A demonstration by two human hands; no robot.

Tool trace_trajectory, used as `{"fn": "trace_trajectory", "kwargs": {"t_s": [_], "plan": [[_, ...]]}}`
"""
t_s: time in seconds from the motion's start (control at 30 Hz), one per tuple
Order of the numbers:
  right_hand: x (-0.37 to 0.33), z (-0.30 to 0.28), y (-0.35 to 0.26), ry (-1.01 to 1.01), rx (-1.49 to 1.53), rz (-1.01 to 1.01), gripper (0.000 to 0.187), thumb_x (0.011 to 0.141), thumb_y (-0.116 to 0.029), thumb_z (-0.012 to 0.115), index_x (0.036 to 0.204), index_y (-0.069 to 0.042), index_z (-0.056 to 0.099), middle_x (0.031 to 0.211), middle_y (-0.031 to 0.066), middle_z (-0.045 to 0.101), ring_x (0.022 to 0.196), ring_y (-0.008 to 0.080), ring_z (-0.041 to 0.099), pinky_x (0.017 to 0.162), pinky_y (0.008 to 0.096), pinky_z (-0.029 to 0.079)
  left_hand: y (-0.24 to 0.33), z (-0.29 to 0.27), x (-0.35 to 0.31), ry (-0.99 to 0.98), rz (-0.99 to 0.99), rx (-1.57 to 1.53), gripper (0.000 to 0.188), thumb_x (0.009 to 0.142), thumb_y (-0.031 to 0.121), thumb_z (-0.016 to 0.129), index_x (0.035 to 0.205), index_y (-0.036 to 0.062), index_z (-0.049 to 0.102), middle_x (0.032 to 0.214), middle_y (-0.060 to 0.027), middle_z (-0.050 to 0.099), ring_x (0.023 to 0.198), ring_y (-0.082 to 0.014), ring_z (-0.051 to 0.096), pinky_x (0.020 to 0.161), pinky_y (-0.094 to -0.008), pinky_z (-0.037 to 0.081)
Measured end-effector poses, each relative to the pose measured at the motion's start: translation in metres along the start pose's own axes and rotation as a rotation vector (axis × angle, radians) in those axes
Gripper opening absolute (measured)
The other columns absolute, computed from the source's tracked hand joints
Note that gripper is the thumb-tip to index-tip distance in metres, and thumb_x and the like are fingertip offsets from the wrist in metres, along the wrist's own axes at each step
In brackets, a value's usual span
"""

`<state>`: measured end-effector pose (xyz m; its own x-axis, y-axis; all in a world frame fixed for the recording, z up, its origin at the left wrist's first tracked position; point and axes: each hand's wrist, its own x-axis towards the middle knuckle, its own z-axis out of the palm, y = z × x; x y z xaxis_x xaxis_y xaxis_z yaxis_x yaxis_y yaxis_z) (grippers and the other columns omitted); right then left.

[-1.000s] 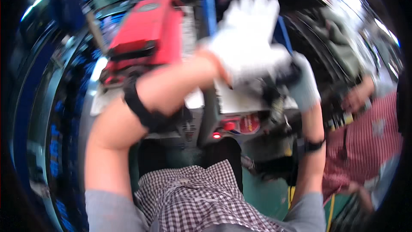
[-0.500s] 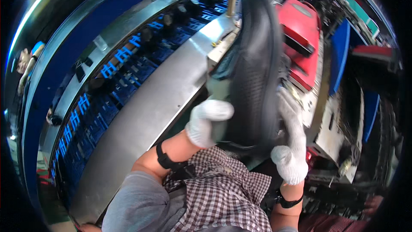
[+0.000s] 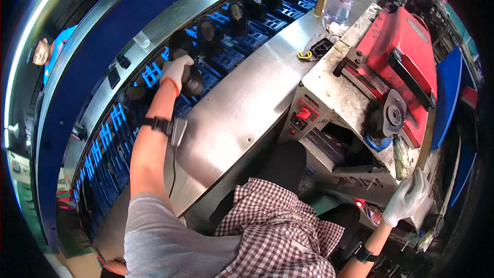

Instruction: Using a pneumatic sole-pressing machine to attach soles to shoe uppers.

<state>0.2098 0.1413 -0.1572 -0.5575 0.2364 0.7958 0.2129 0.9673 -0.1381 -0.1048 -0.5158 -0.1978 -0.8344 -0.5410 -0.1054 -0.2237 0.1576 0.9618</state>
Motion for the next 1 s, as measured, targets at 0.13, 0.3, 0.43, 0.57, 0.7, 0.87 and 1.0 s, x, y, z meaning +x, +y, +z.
{"fn": "trace_trajectory", "kwargs": {"t_s": [0.13,0.3,0.43,0.57,0.7,0.87,1.0], "plan": [[-0.001,0.002,0.001,-0.042,-0.125,0.008,0.026,0.094,0.002,0.066,0.120,0.000,0.071,0.118,0.0145,0.071,0.110,0.0313,0.067,0.098,0.0404,0.052,-0.030,0.010,0.076,0.136,0.234,0.401,0.093,0.072,0.031,0.081,0.147,-0.0093,0.045,0.137,-0.0258,0.062,0.127,-0.0392,0.060,0.109,-0.0425,0.045],[-0.005,0.009,0.006,-0.081,-0.082,0.053,0.026,0.095,0.001,0.065,0.121,-0.001,0.072,0.118,0.0142,0.071,0.110,0.0305,0.068,0.098,0.0405,0.052,-0.063,-0.047,0.120,0.245,0.310,0.638,0.088,0.084,0.048,0.072,0.151,-0.0032,0.045,0.142,-0.0295,0.059,0.132,-0.0438,0.056,0.112,-0.0432,0.041],[-0.007,0.003,0.002,-0.078,-0.114,0.017,0.028,0.098,0.002,0.061,0.124,-0.001,0.070,0.117,0.0146,0.071,0.109,0.0310,0.068,0.098,0.0399,0.051,-0.040,-0.058,0.045,0.462,0.329,0.817,0.090,0.087,0.058,0.068,0.145,-0.0084,0.052,0.141,-0.0331,0.059,0.132,-0.0449,0.058,0.109,-0.0473,0.047],[-0.006,-0.005,0.008,-0.071,-0.174,0.029,0.025,0.097,-0.002,0.065,0.121,-0.002,0.073,0.118,0.0131,0.074,0.108,0.0290,0.069,0.097,0.0386,0.053,-0.053,-0.112,0.046,0.626,-0.183,0.764,0.059,0.098,0.047,0.059,0.133,-0.0015,0.065,0.129,-0.0260,0.068,0.121,-0.0367,0.065,0.104,-0.0430,0.051],[-0.001,-0.003,-0.001,-0.021,-0.129,0.034,0.025,0.094,-0.005,0.071,0.118,-0.004,0.074,0.113,0.0122,0.075,0.105,0.0283,0.070,0.095,0.0383,0.053,-0.132,-0.177,0.087,0.108,0.755,0.968,0.036,0.098,0.003,0.048,0.128,0.0019,0.067,0.122,-0.0193,0.071,0.114,-0.0366,0.066,0.100,-0.0403,0.052],[0.006,-0.003,-0.005,0.049,-0.139,0.022,0.022,0.086,-0.009,0.075,0.108,-0.009,0.073,0.100,0.0107,0.073,0.092,0.0303,0.069,0.083,0.0415,0.055,-0.116,-0.095,0.126,-0.044,0.828,1.118,0.051,0.094,0.000,0.054,0.145,0.0067,0.055,0.137,-0.0161,0.063,0.125,-0.0312,0.061,0.109,-0.0418,0.049],[0.007,-0.006,-0.013,0.073,-0.078,0.013,0.023,0.080,-0.013,0.079,0.102,-0.011,0.074,0.093,0.0066,0.073,0.085,0.0271,0.070,0.075,0.0403,0.055,-0.043,0.095,0.114,-0.188,0.962,0.821,0.050,0.093,0.001,0.055,0.143,0.0065,0.055,0.136,-0.0165,0.063,0.124,-0.0315,0.060,0.106,-0.0438,0.050]]}}
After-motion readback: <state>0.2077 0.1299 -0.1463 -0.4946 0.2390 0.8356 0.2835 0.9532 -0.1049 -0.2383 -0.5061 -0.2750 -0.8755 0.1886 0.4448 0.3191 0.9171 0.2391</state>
